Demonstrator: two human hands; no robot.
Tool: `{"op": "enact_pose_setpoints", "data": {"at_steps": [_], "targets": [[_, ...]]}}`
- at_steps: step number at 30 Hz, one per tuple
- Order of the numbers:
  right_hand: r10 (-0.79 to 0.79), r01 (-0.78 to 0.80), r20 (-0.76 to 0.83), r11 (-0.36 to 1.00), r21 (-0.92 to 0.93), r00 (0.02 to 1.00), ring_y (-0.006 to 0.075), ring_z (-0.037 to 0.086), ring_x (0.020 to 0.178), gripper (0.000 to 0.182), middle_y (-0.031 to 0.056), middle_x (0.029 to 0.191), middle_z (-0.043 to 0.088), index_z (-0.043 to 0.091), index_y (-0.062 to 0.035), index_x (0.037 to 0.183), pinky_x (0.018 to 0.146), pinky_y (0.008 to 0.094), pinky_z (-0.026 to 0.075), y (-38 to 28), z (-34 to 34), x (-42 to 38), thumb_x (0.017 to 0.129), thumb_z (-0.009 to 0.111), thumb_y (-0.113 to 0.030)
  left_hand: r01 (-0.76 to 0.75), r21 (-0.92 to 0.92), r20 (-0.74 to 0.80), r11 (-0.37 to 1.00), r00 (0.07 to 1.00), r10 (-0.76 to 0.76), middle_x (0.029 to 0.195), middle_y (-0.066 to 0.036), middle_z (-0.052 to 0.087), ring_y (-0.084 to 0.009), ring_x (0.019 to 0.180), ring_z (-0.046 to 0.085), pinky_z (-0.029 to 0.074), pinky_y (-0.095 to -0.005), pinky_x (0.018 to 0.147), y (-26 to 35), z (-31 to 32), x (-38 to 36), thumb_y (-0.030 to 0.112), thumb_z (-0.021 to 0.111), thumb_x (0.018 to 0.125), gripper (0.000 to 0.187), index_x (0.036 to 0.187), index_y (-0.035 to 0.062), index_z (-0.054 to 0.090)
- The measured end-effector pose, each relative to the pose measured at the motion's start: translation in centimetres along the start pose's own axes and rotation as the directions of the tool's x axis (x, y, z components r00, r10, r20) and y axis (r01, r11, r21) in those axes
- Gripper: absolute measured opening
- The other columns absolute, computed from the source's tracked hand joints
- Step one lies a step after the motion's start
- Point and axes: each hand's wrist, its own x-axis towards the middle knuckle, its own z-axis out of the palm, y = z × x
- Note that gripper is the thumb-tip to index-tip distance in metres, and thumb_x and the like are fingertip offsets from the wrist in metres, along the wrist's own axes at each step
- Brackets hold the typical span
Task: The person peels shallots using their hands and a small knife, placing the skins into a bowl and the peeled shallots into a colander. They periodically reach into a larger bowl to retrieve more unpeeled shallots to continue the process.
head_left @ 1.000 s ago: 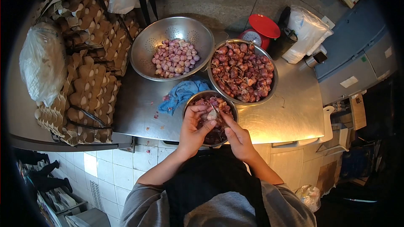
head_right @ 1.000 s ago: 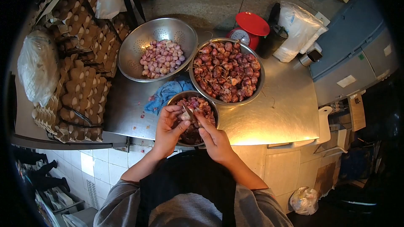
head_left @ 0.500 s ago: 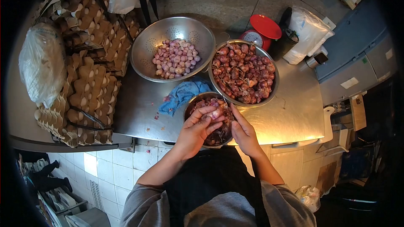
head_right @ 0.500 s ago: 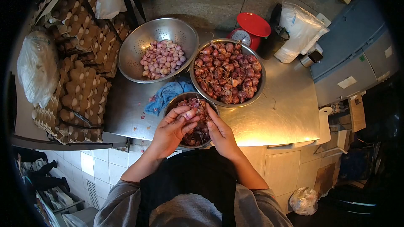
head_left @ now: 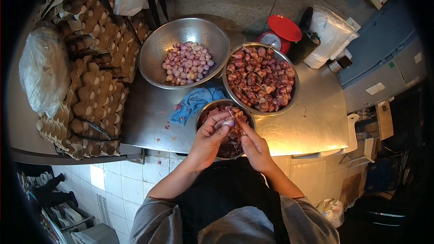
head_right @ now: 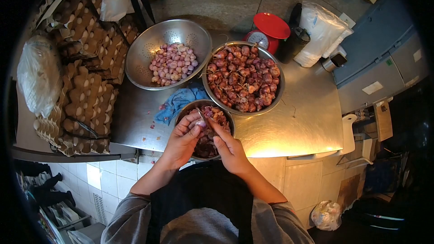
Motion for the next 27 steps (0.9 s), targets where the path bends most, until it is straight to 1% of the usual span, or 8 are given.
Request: {"op": "enact_pose_setpoints", "data": {"at_steps": [2,3,5,10,13,19,25,27], "targets": [[0.024,-0.025,0.011,0.998,0.063,1.0,0.0075,0.032,0.075,0.045,-0.0002,0.086,0.037,0.028,-0.0036,0.135,0.064,0.0195,0.025,-0.1,-0.2,-0.1,0.094,0.038,-0.019,0.004,0.016,0.0,1.0,1.0,-0.004,0.115,-0.003,0.051,-0.0107,0.106,0.047,0.034,-0.0281,0.094,0.3,0.4,-0.2,0.01,0.057,0.084,0.033,0.116,0.0084,0.046],[0.05,-0.051,0.009,0.995,0.09,0.999,0.0135,0.035,0.098,0.044,0.0062,0.108,0.04,0.03,-0.0024,0.133,0.081,0.0231,0.026,-0.8,-0.2,-0.2,0.093,0.039,-0.017,-0.028,0.052,-0.003,0.998,1.0,0.028,0.115,-0.004,0.051,-0.0115,0.107,0.046,0.034,-0.0282,0.094,0.1,0.3,-0.1,0.01,0.057,0.084,0.035,0.117,0.0077,0.045],[0.014,-0.014,0.004,1.0,-0.002,1.0,0.0209,0.041,0.12,0.043,0.0135,0.13,0.043,0.032,-0.0024,0.132,0.097,0.027,0.03,-1.8,-0.2,-0.3,0.092,0.04,-0.015,-0.09,0.123,-0.005,0.988,0.996,0.091,0.116,-0.005,0.05,-0.013,0.108,0.046,0.034,-0.0285,0.095,-0.4,0.1,0.0,0.009,0.058,0.083,0.039,0.119,0.0063,0.042],[-0.106,0.103,0.016,0.912,-0.397,0.994,0.0299,0.058,0.097,0.046,0.019,0.125,0.046,0.032,-0.0087,0.133,0.079,0.0306,0.045,-2.4,-0.2,-0.6,0.09,0.043,-0.019,-0.217,0.266,0.006,0.939,0.975,0.223,0.116,-0.007,0.049,-0.0147,0.11,0.045,0.035,-0.0277,0.095,-0.5,0.6,-0.4,-0.002,0.052,0.082,0.043,0.122,0.0027,0.038],[-0.183,0.16,-0.001,0.861,-0.484,0.983,0.0342,0.061,0.076,0.048,0.0203,0.11,0.055,0.033,-0.0113,0.134,0.064,0.0346,0.048,-2.1,-0.1,-0.8,0.089,0.046,-0.02,-0.273,0.336,0.019,0.902,0.959,0.283,0.116,-0.008,0.049,-0.0145,0.109,0.045,0.035,-0.0272,0.095,-0.6,0.8,-0.5,-0.008,0.049,0.082,0.043,0.122,0.0017,0.037],[-0.178,0.139,0.011,0.726,-0.674,0.984,0.0329,0.06,0.062,0.047,0.0162,0.081,0.062,0.036,-0.012,0.132,0.057,0.0356,0.048,-2.5,-0.2,-0.9,0.087,0.047,-0.018,-0.287,0.391,0.018,0.875,0.952,0.305,0.116,-0.008,0.049,-0.0149,0.11,0.044,0.034,-0.0273,0.095,-0.6,0.9,-0.7,-0.008,0.05,0.081,0.043,0.121,0.0014,0.038],[-0.169,0.147,-0.055,0.949,-0.28,0.984,0.0245,0.053,0.107,0.042,0.0183,0.119,0.052,0.037,-0.0038,0.13,0.089,0.0284,0.04,-1.4,-0.2,-0.7,0.091,0.044,-0.015,-0.288,0.392,0.011,0.874,0.951,0.309,0.116,-0.008,0.049,-0.0145,0.11,0.044,0.034,-0.027,0.095,-0.6,0.9,-0.7,-0.005,0.054,0.081,0.042,0.12,0.0014,0.04],[0.0,-0.002,-0.052,0.999,-0.041,0.999,0.0219,0.043,0.118,0.041,0.0162,0.128,0.044,0.036,-0.0014,0.13,0.096,0.0275,0.031,-1.3,-0.3,-0.9,0.091,0.043,-0.015,-0.288,0.4,0.02,0.87,0.952,0.306,0.116,-0.008,0.049,-0.0144,0.11,0.044,0.035,-0.0272,0.095,-0.5,0.9,-0.7,-0.005,0.055,0.081,0.042,0.12,0.0015,0.04]]}}
